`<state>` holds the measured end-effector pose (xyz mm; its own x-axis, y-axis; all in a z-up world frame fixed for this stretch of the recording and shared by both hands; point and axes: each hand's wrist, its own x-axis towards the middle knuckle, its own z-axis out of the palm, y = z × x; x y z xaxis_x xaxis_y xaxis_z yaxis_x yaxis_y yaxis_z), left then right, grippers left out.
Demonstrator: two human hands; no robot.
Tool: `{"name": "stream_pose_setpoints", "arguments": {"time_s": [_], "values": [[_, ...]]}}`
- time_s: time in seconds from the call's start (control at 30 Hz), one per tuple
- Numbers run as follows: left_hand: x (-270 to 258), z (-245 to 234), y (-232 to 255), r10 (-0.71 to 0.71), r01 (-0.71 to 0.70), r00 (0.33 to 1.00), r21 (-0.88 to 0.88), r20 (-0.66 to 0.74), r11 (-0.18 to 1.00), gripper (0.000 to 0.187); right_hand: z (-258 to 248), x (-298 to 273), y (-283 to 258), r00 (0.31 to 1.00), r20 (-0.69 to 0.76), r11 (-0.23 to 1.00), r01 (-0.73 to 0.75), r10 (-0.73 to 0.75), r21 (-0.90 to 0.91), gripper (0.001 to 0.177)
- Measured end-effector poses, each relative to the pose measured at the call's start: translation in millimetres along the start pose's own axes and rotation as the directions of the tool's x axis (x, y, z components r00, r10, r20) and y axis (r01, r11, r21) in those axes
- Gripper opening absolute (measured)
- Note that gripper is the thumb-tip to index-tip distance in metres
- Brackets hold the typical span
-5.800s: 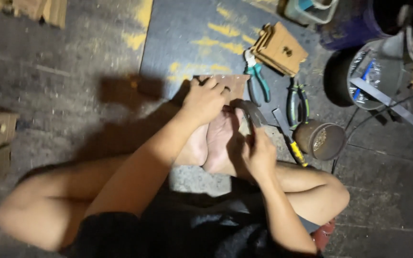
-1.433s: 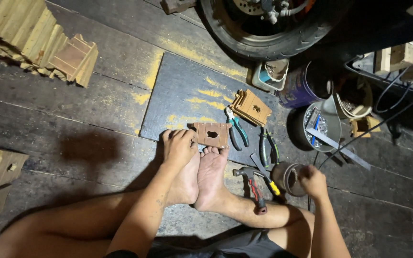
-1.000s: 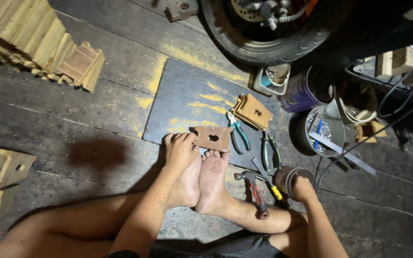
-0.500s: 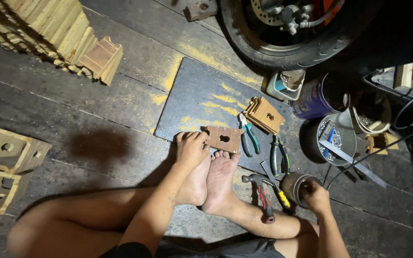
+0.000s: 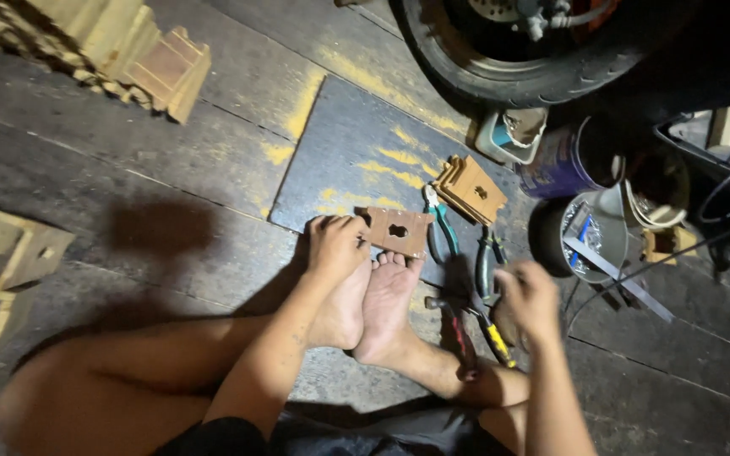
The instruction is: The person assembles small wooden components by aligning pieces, securing them with pliers and a hammer, and drilling a hole using a power drill.
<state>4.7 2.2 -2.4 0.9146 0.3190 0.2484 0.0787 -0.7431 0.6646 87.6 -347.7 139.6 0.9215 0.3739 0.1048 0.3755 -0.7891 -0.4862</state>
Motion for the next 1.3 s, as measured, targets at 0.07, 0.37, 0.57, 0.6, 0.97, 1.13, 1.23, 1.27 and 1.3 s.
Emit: {"name": "stream_pose_setpoints", "arguments": {"time_s": [0.07,0.37,0.57,0.6,0.97,1.13,1.23,1.27,1.3], "values": [[0.9,6.2,-3.3,-0.012,0.012,1.000,-0.002,0.001,1.000,0.019,36.5,22.8,-36.9,0.995,0.052,0.996,0.081,-0.083,0.048,0.015],[-0.6,30.4,-14.7,-0.016,0.010,0.994,-0.052,-0.112,0.999,0.026,141.7,78.0,-105.5,0.889,0.143,0.897,0.417,-0.436,0.145,0.013],[8.2,1.9,-2.0,-0.023,0.016,0.997,-0.093,-0.076,0.996,0.025,155.9,75.5,-89.6,0.861,0.198,0.871,0.487,-0.468,-0.057,0.013],[10.4,-9.8,-0.9,-0.033,0.030,0.999,-0.103,-0.029,0.994,0.023,159.6,76.1,-88.7,0.843,0.210,0.843,0.525,-0.495,-0.122,0.012],[10.2,-17.9,10.9,-0.014,0.006,0.996,-0.092,-0.084,0.996,0.020,183.5,51.6,-82.7,0.859,0.099,0.792,0.503,-0.503,-0.345,0.015],[6.6,-15.5,9.3,0.012,-0.023,0.994,-0.099,-0.110,0.995,0.019,196.0,46.9,-69.5,0.916,0.091,0.855,0.398,-0.391,-0.334,0.017],[9.2,-17.3,9.0,0.019,-0.030,0.993,-0.093,-0.114,0.995,0.020,189.6,46.0,-76.3,0.941,0.107,0.881,0.338,-0.321,-0.332,0.016],[9.0,-13.5,7.0,0.015,-0.025,0.994,-0.097,-0.104,0.995,0.019,190.4,44.8,-78.4,0.945,0.084,0.887,0.325,-0.315,-0.329,0.016],[5.4,-9.0,6.7,0.005,-0.014,0.996,-0.103,-0.091,0.995,0.018,189.7,40.2,-79.5,0.950,0.068,0.892,0.311,-0.306,-0.328,0.017]]}}
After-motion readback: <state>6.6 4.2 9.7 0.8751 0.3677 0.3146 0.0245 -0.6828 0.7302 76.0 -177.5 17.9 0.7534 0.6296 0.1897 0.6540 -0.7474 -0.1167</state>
